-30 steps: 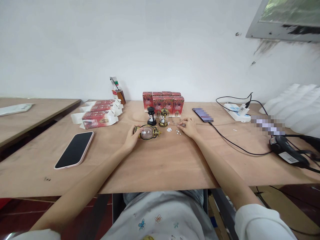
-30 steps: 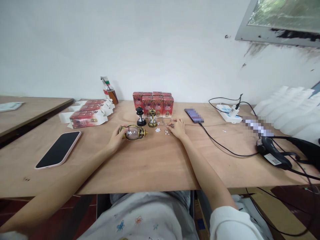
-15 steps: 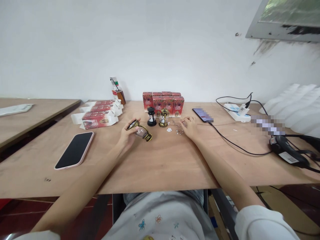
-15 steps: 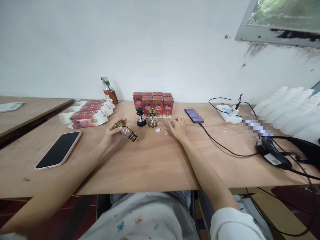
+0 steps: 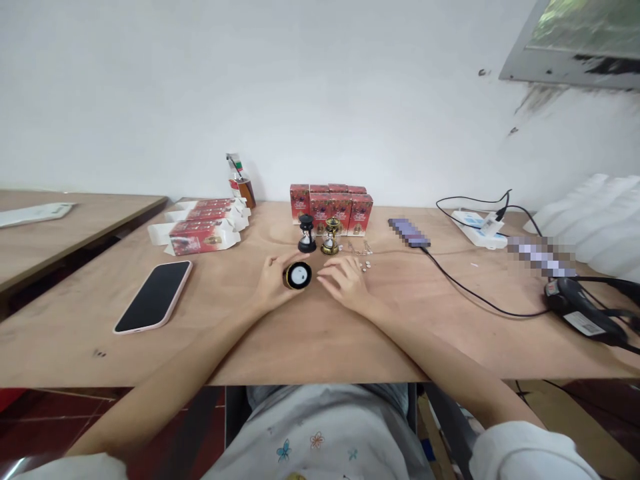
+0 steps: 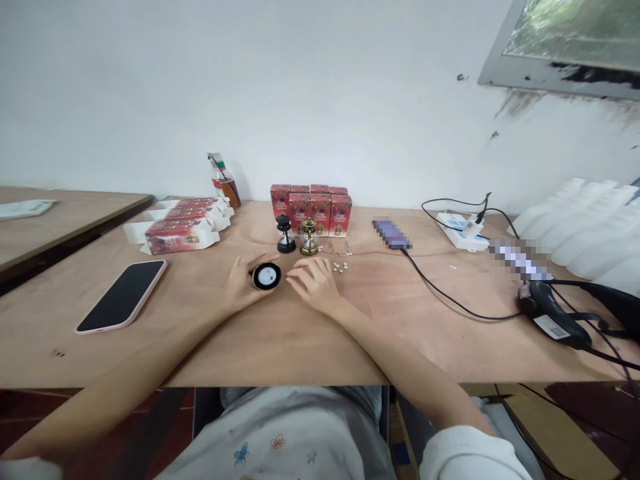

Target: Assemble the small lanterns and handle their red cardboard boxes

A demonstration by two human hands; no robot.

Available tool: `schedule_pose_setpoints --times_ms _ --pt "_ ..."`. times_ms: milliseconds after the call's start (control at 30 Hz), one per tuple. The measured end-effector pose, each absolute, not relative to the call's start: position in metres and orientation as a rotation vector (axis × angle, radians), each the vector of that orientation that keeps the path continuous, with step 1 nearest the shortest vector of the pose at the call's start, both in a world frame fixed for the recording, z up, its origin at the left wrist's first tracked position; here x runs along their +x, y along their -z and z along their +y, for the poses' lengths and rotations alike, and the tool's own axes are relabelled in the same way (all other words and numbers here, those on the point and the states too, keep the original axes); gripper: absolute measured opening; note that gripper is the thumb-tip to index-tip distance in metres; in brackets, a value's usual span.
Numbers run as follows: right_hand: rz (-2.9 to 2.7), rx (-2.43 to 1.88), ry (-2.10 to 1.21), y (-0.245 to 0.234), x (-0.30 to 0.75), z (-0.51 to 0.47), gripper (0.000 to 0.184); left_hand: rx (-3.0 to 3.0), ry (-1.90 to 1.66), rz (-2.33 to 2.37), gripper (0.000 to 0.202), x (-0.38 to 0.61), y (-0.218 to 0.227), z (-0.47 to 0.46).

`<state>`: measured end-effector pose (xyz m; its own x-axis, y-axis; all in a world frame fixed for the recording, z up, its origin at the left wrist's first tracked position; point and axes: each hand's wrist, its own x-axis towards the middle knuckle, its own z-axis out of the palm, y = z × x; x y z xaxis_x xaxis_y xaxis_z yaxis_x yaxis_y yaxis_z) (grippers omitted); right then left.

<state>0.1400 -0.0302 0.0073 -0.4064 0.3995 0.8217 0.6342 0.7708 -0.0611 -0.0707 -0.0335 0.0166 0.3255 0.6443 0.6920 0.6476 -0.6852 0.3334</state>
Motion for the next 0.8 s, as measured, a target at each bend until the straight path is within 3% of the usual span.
schedule_pose_setpoints --times_ms 567,800 --pt "-2.093 -0.731 0.060 -0.008 0.123 -0.046 0.011 -2.633 0.934 -1.085 0.046 -0.064 -0.010 -0.037" --pt "-2.192 -0.673 0.172 -0.010 0.123 -0.046 0.018 -2.709 0.896 -0.993 0.050 -0.063 -0.010 -0.036"
